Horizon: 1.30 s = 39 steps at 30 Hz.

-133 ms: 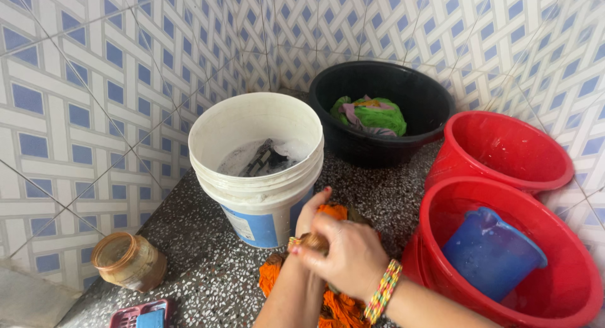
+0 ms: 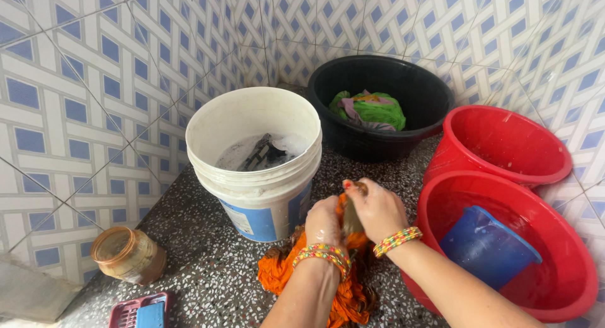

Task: The person washes clothes by hand using a bucket and several basins, scrubbing and wringing out various fabric items in soapy water.

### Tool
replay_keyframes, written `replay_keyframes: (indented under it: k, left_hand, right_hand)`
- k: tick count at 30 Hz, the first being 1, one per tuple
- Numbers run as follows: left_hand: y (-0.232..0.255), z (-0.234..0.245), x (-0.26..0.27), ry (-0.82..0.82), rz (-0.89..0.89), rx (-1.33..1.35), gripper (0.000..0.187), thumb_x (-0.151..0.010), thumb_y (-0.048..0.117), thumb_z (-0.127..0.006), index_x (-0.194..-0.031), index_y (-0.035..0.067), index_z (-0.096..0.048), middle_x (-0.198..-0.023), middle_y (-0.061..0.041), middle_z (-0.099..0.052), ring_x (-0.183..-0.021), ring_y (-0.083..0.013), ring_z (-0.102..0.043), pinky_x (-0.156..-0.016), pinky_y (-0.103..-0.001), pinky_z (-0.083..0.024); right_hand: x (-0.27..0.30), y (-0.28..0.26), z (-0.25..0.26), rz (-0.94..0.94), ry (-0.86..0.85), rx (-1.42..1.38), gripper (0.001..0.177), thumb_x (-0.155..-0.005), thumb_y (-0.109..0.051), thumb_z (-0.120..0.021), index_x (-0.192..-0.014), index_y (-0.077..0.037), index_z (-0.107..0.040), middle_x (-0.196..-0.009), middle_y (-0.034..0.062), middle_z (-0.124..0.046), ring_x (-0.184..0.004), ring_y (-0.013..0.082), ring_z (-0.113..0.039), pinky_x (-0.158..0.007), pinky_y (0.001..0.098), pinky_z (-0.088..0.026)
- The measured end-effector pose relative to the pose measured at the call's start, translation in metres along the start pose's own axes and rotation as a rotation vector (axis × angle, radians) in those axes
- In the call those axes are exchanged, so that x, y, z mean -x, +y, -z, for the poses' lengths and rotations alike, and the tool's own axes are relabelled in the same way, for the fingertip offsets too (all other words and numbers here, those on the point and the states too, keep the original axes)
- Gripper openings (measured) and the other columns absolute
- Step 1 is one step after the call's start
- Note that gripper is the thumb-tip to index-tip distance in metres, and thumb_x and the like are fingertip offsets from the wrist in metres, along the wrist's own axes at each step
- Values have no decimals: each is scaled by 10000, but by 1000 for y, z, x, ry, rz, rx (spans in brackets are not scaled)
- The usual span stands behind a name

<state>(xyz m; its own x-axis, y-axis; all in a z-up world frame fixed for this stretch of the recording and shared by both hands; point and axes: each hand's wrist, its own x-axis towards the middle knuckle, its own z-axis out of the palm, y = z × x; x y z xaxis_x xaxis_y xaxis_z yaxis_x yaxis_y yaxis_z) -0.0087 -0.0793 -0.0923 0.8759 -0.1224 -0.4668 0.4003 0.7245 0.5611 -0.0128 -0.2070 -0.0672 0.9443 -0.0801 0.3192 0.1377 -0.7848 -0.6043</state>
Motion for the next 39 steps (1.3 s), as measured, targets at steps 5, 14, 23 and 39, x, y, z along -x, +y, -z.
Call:
replay_keyframes:
  k: [5,14,23,39]
  left_hand:
    - [6,36,-26,-44,-155,4,284,-1077,251,-674,-992,-15,-727,-882,-156,-747,-721,-267,-708,-635,-515,-601]
    - [3,13,-8,78,-50,-34,172,-1078,202,-724,-984,61,-753,-900,-85,-758,-852,-252,-741,-778,-454,-614]
    - [77,11,-18,-26,-257,-1723,622,-1183,572,-697,-1621,130,-697,-1387,-240,-836,-1362,-371,-758,-1217,-445,-528]
    - [86,-12,1,-633,-556,-821,277,-1170,276,-876,-1089,49,-738,-956,75,-691,-877,-41,-564,-753,-267,-491]
  right_hand:
    - [34,-36,-16,57,-82,35,427,-1167,-487,-623,-1144,-105,-813,-854,204,-865,-801,420,-869,-739,577,-661]
    - [5,-23,-1,1,-17,66,446,-1208,-480,-594,-1202,-79,-789,-953,267,-845,-934,524,-813,-825,645,-618]
    - [-47,29,26,51,-51,-195,532,-1212,-487,-689,-1041,4,-799,-903,123,-677,-860,350,-647,-767,510,-523]
    - [-50,-29,110,55,-138,-618,322,-1202,-286,-785,-1025,-20,-827,-895,-62,-701,-839,32,-570,-717,290,-486]
